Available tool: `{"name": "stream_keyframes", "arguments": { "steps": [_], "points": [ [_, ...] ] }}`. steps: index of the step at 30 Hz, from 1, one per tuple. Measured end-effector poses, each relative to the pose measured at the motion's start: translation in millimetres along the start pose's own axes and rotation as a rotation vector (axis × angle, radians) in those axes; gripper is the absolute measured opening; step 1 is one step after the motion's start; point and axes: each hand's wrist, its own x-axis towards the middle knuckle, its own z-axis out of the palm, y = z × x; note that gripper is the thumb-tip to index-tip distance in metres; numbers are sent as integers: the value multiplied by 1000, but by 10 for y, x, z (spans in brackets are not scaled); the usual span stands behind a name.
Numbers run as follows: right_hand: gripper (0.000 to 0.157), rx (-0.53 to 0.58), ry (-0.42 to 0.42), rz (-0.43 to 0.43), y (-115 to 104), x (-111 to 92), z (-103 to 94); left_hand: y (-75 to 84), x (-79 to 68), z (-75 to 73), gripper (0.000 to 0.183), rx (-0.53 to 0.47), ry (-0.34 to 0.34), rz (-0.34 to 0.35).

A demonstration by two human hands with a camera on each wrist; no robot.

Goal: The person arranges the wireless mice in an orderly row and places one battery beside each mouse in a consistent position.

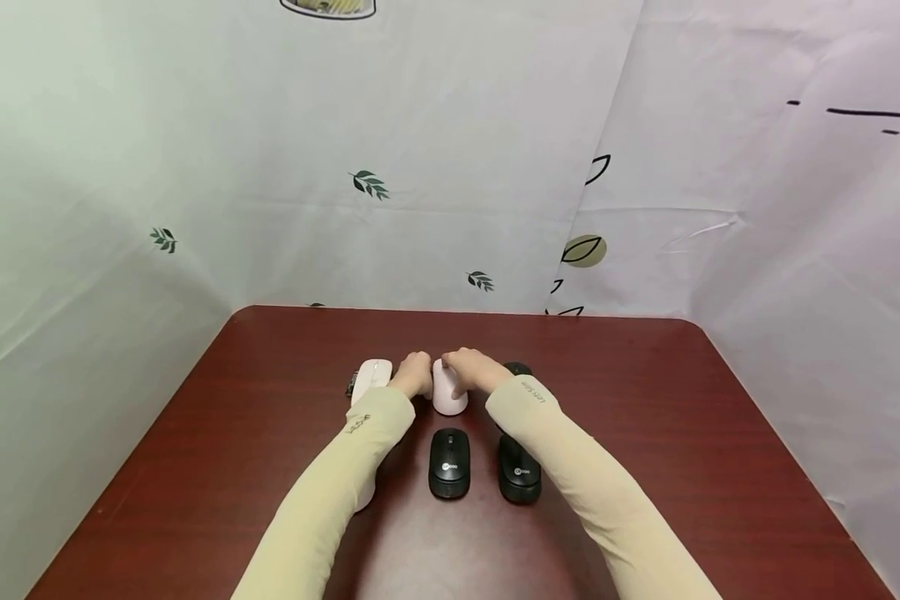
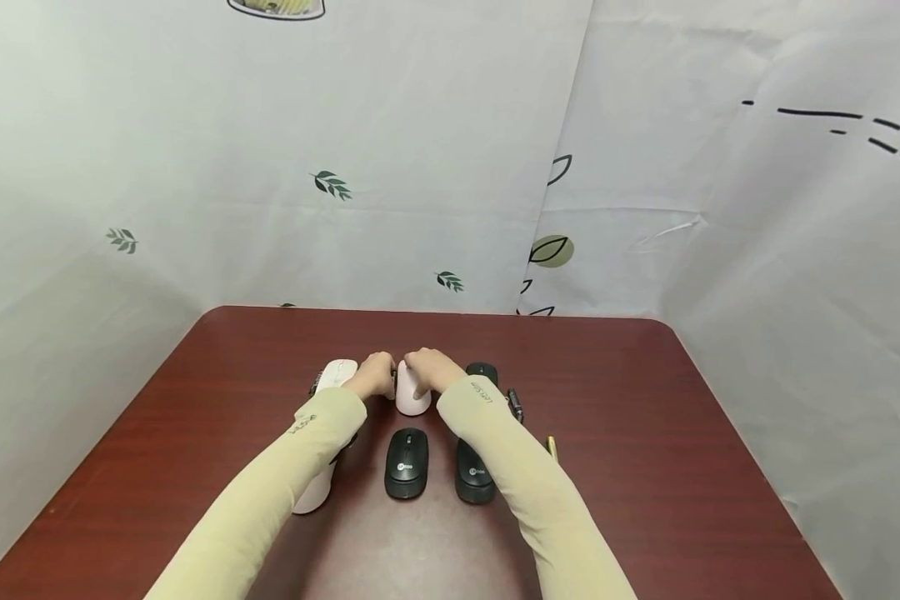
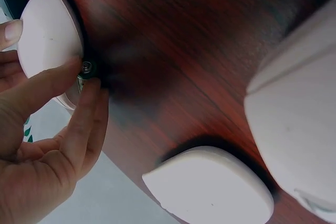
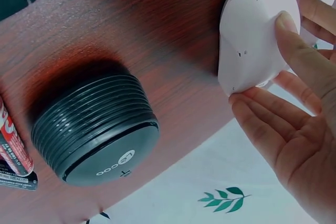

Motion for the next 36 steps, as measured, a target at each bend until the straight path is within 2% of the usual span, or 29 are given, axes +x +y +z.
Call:
{"name": "stream_keyframes", "arguments": {
  "steps": [6,10,14,17,21,24,28,32,36],
  "points": [
    [54,-5,11,-13,10,-17,14,27,-34,-4,23,-31,-7,-1],
    [56,-1,4,-20,13,-34,26,19,-58,2,14,-44,-10,2],
    [55,-36,30,-20,24,-48,35,3,-71,-4,29,-63,12,35],
    [52,-68,51,-15,26,-62,42,-9,-80,-15,29,-74,31,57],
    [52,-55,30,-10,18,-87,68,-30,-109,-19,19,-93,6,45],
    [53,-16,11,-18,41,-109,84,-27,-124,-25,20,-100,-8,36],
    [49,44,21,-52,130,-147,68,-7,-141,-41,24,-72,28,60],
    [43,73,60,-127,283,-209,-8,63,-186,-82,2,-17,89,113],
    [36,39,87,-178,481,-276,-71,184,-254,-134,29,14,125,185]
  ]
}}
